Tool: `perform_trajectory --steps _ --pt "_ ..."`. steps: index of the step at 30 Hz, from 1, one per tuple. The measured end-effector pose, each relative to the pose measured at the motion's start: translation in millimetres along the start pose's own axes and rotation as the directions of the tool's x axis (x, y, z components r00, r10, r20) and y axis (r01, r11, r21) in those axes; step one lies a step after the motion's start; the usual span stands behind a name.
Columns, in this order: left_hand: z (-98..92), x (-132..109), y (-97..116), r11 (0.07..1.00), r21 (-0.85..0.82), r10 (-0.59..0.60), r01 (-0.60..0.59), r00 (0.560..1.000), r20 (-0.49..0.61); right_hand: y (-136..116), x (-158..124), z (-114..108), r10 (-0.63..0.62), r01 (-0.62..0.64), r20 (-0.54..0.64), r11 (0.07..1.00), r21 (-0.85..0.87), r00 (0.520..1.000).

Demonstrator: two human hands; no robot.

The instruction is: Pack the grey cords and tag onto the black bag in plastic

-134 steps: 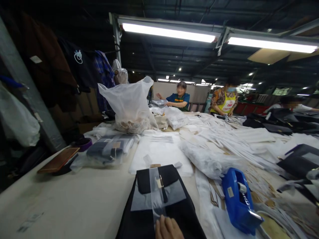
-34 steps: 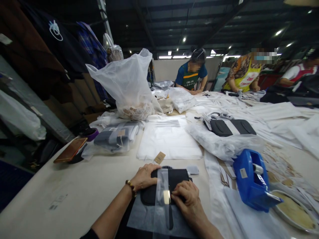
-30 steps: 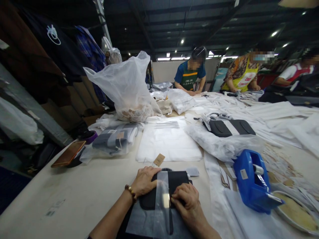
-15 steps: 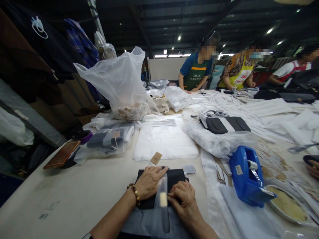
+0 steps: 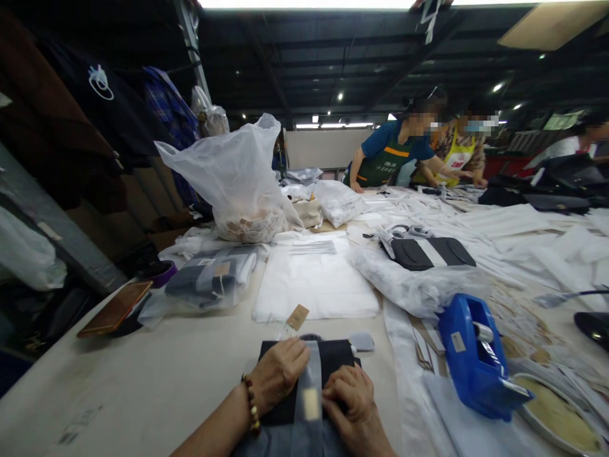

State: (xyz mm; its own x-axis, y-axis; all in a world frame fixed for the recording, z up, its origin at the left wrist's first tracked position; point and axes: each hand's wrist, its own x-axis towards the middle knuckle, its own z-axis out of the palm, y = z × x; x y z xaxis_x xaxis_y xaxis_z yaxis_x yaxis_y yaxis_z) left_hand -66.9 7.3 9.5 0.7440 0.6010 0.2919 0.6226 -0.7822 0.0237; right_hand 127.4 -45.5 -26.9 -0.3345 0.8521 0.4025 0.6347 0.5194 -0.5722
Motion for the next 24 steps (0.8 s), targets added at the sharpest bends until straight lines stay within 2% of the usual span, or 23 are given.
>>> perform_trajectory --steps 7,10,15,18,21,24 --pt "11.9 10.5 1.5 0.972 0.152 0.185 -0.178 0.982 -0.03 2.0 -2.0 7.4 0.038 -0.04 -0.1 0.999 -0.018 0.994" --pt "15.1 13.6 3.2 0.963 0.185 0.205 -0.194 0.978 -0.039 6.3 -2.4 7.8 -0.03 0.029 -0.046 0.999 -0.025 0.999" --pt "13.9 9.8 2.1 0.975 0.134 0.183 -0.178 0.983 -0.023 5.4 -2.3 2.7 0.006 -0.007 -0.023 0.999 -0.037 1.0" --pt "7.9 4.6 2.3 0.984 0.078 0.159 -0.158 0.987 -0.01 3.2 -3.0 -1.3 -0.024 0.025 0.029 1.0 -0.019 0.999" --pt "2.4 -0.3 7.6 0.995 0.044 0.089 -0.088 0.996 -0.019 4.5 -1.9 -6.1 -0.044 0.046 0.05 0.998 -0.045 0.998" --pt "1.4 -4.1 16.8 0.999 0.029 -0.02 0.022 0.999 -0.043 8.0 7.2 -12.8 -0.073 0.071 -0.01 0.987 -0.144 0.997"
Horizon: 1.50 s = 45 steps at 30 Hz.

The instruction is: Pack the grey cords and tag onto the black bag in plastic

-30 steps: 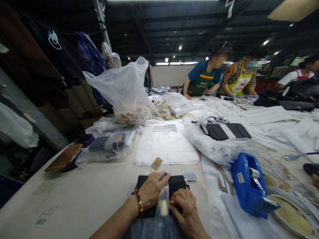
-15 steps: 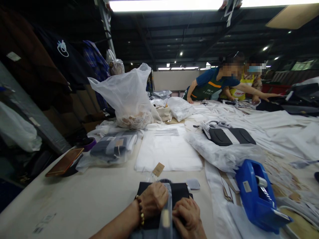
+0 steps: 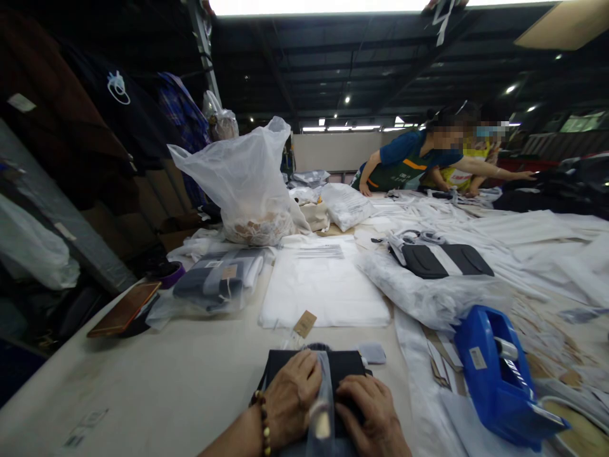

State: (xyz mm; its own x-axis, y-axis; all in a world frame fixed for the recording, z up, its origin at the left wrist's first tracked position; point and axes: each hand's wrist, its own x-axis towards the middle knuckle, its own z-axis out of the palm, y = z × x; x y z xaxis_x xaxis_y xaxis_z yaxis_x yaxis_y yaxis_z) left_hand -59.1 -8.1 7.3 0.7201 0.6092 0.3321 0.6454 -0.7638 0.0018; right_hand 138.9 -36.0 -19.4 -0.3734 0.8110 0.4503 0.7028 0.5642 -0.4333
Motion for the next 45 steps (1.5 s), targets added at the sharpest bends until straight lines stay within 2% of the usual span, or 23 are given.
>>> perform_trajectory --steps 3,4,7,9,12,16,23,26,30,35,39,42,45 --pt "1.4 -3.1 7.4 0.993 -0.039 -0.116 0.116 0.993 -0.004 5.2 19.4 -7.8 -0.096 0.086 -0.063 0.985 -0.152 0.993" --pt "2.1 -4.1 8.6 0.988 -0.055 -0.143 0.142 0.99 -0.002 6.6 27.3 -10.6 -0.145 0.135 -0.037 0.97 -0.201 0.989" --pt "6.1 -8.5 8.3 0.981 -0.078 -0.182 0.18 0.983 -0.017 9.6 49.4 -19.0 -0.267 0.301 0.152 0.909 -0.289 0.952" --pt "11.1 -12.3 5.9 0.98 -0.075 -0.188 0.183 0.98 -0.063 11.5 60.2 -23.8 -0.319 0.392 0.269 0.873 -0.29 0.909" --pt "19.7 -17.3 2.2 0.978 -0.079 -0.204 0.195 0.97 -0.135 15.9 70.3 -27.3 -0.408 0.513 0.369 0.821 -0.252 0.835" --pt "26.0 -19.4 0.1 0.96 -0.112 -0.27 0.258 0.957 -0.109 23.2 78.5 -23.4 -0.505 0.638 0.458 0.744 -0.2 0.732" --pt "19.4 -18.2 -1.6 0.957 -0.133 -0.275 0.259 0.954 -0.118 22.5 91.4 -15.5 -0.541 0.711 0.533 0.68 -0.177 0.65" --pt "15.9 -18.3 -3.0 0.951 -0.152 -0.283 0.268 0.954 -0.094 21.3 94.5 -11.3 -0.514 0.705 0.567 0.686 -0.178 0.644" --pt "16.2 -19.4 -3.9 0.934 -0.191 -0.318 0.303 0.947 -0.052 23.4 93.5 -6.8 -0.467 0.673 0.584 0.714 -0.193 0.664" --pt "14.8 -18.0 -2.6 0.905 -0.234 -0.366 0.355 0.931 -0.004 25.3 90.4 -10.8 -0.442 0.65 0.59 0.735 -0.194 0.676" --pt "7.3 -14.4 -1.7 0.858 -0.318 -0.4 0.404 0.913 0.081 24.7 88.9 -14.4 -0.441 0.641 0.587 0.745 -0.183 0.679" --pt "1.8 -12.2 -1.4 0.805 -0.375 -0.434 0.46 0.887 0.157 25.1 88.1 -14.1 -0.427 0.616 0.575 0.767 -0.177 0.697" --pt "-1.7 -11.6 -1.2 0.773 -0.421 -0.45 0.476 0.878 0.166 24.5 87.7 -15.4 -0.393 0.565 0.558 0.807 -0.172 0.73"
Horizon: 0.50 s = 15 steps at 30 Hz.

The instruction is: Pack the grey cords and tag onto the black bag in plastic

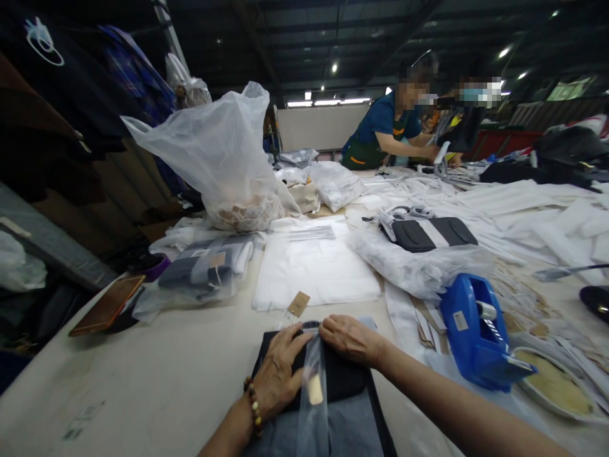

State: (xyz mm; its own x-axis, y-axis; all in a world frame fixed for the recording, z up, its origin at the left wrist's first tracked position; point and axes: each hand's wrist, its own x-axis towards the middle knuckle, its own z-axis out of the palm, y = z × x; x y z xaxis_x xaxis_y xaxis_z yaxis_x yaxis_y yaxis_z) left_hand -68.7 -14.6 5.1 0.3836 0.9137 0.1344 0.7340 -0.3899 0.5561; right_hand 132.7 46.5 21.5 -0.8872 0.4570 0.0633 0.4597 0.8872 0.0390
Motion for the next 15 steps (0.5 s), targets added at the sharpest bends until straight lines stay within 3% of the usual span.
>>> perform_trajectory --steps 5,10,13,15 --pt "-2.1 -2.0 0.5 0.998 -0.03 0.057 -0.059 0.996 -0.074 -16.7 -10.7 -9.5 0.171 -0.167 -0.059 0.984 0.068 0.983" --pt "0.1 -2.8 -4.8 0.991 -0.02 0.128 -0.129 0.99 -0.067 -56.4 -41.6 6.1 0.404 -0.294 -0.235 0.872 0.392 0.884" --pt "3.6 -0.9 -7.1 0.991 -0.015 0.135 -0.136 0.99 -0.051 -75.0 -63.1 28.4 0.581 -0.348 -0.291 0.742 0.573 0.76" --pt "2.6 0.6 -5.9 0.991 0.0 0.135 -0.135 0.99 -0.044 -82.5 -73.1 41.0 0.762 -0.433 -0.219 0.552 0.712 0.609"
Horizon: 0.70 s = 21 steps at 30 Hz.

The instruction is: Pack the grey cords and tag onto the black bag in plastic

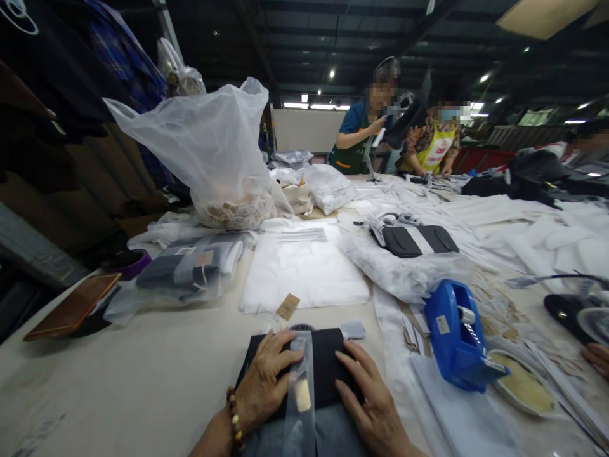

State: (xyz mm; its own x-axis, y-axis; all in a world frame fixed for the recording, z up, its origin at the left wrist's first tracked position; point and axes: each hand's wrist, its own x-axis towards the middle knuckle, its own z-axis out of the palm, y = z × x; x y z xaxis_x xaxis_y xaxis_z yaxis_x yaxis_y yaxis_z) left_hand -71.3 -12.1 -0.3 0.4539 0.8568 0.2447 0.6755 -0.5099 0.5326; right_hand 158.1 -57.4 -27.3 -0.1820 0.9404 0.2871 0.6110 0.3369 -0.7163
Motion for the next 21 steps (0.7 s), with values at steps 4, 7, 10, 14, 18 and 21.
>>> perform_trajectory --steps 4,7,10,14,18,21 --pt "-19.5 -5.0 0.2 0.999 0.047 0.021 -0.022 0.999 0.028 8.6 -11.2 6.0 0.384 -0.374 0.042 0.859 0.35 0.922" --pt "-37.2 -22.0 -15.3 0.996 0.035 -0.072 0.076 0.992 -0.105 11.7 -11.8 8.0 0.408 -0.402 0.105 0.761 0.509 0.907" --pt "-35.2 -42.8 -40.9 0.914 -0.219 -0.381 0.343 0.91 -0.166 16.9 -13.4 12.0 0.393 -0.397 0.127 0.754 0.524 0.911" --pt "-11.3 -59.2 -62.0 0.643 -0.616 -0.53 0.456 0.845 0.071 23.4 -20.5 25.0 0.409 -0.403 0.089 0.796 0.451 0.908" --pt "2.4 -69.8 -56.6 0.537 -0.719 -0.574 0.441 0.816 0.071 28.5 -35.0 37.9 0.36 -0.354 0.047 0.875 0.33 0.932" --pt "9.0 -82.6 -50.7 0.581 -0.686 -0.579 0.437 0.815 0.028 34.1 -46.9 40.9 0.293 -0.289 0.024 0.918 0.271 0.956"
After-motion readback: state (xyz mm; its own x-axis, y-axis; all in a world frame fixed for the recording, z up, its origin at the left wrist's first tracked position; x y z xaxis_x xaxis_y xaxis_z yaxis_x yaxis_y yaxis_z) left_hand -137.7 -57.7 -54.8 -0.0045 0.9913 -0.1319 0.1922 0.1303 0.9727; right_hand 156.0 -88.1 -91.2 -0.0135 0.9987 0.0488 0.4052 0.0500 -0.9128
